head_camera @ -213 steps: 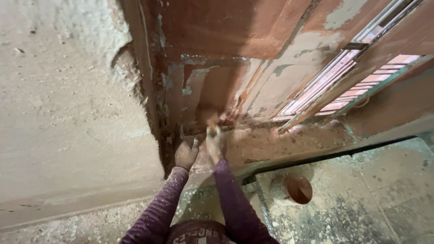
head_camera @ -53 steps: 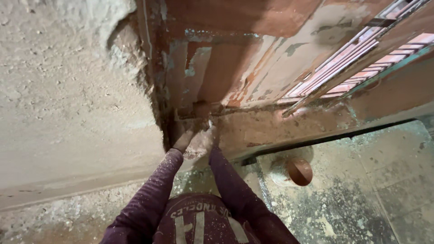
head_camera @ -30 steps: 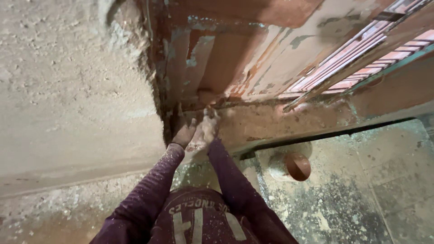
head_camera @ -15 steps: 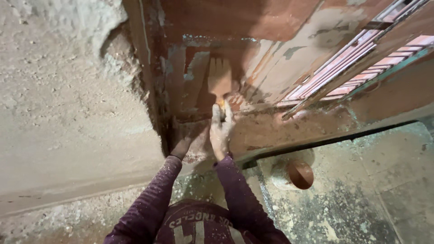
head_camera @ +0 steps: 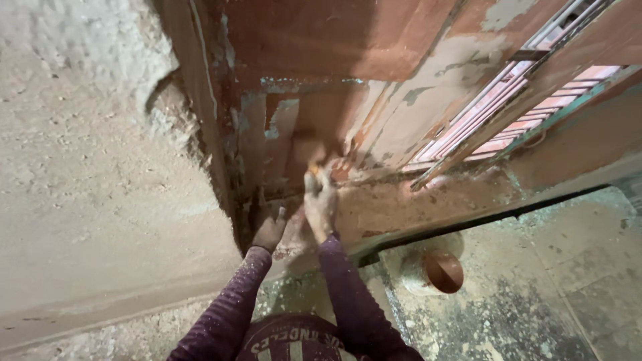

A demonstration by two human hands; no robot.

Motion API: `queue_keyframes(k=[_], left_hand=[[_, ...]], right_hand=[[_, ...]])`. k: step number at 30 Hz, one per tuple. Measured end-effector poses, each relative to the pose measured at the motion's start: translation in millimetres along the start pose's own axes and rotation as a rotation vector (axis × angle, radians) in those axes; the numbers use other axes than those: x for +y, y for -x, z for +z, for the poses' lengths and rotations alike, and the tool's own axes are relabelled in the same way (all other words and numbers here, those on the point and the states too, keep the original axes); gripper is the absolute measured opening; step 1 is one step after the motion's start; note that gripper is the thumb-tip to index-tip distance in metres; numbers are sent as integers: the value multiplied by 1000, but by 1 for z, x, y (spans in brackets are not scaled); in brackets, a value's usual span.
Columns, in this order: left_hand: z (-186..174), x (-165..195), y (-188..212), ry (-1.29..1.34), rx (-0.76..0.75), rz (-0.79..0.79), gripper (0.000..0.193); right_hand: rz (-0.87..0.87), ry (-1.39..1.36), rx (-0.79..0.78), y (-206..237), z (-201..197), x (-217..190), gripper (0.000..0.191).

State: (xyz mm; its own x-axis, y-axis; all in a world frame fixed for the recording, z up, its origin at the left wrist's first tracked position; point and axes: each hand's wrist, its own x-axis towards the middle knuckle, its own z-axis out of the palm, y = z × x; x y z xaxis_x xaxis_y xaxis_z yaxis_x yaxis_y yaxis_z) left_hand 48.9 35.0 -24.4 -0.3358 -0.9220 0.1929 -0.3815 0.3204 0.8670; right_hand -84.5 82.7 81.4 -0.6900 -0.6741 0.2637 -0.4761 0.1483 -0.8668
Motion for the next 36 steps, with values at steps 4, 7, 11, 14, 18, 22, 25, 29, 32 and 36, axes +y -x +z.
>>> queue_keyframes(k=[4, 7, 11, 14, 18, 22, 25, 29, 32, 36], left_hand=[[13, -12, 0, -81, -270, -371, 80], [12, -11, 3, -119, -272, -392, 80], [3, 4, 4, 104, -154, -310, 103], [2, 11, 1, 100, -133, -249, 91], [17, 1, 4, -86, -77, -259, 69], [32, -9, 12, -191, -21, -256, 69], [34, -7, 13, -195, -11, -262, 68], [20, 17, 12, -69, -21, -214, 61], [12, 34, 12, -25, 87, -34, 64], [14, 46, 14, 40, 33, -13, 75]], right_hand=[[-193, -223, 213, -19, -6, 0, 52], [33, -165, 55, -1, 6, 15, 51], [63, 26, -110, 39, 24, 37, 50], [64, 13, -130, 40, 18, 35, 50], [-90, -149, 30, -5, -13, 7, 49], [-181, -277, 122, -37, -33, -4, 58], [-32, -128, 70, -24, -19, 19, 55], [114, 139, -94, 15, 8, 78, 52], [126, 134, -133, 19, 10, 112, 49], [137, 153, -67, -10, -1, 122, 46]])
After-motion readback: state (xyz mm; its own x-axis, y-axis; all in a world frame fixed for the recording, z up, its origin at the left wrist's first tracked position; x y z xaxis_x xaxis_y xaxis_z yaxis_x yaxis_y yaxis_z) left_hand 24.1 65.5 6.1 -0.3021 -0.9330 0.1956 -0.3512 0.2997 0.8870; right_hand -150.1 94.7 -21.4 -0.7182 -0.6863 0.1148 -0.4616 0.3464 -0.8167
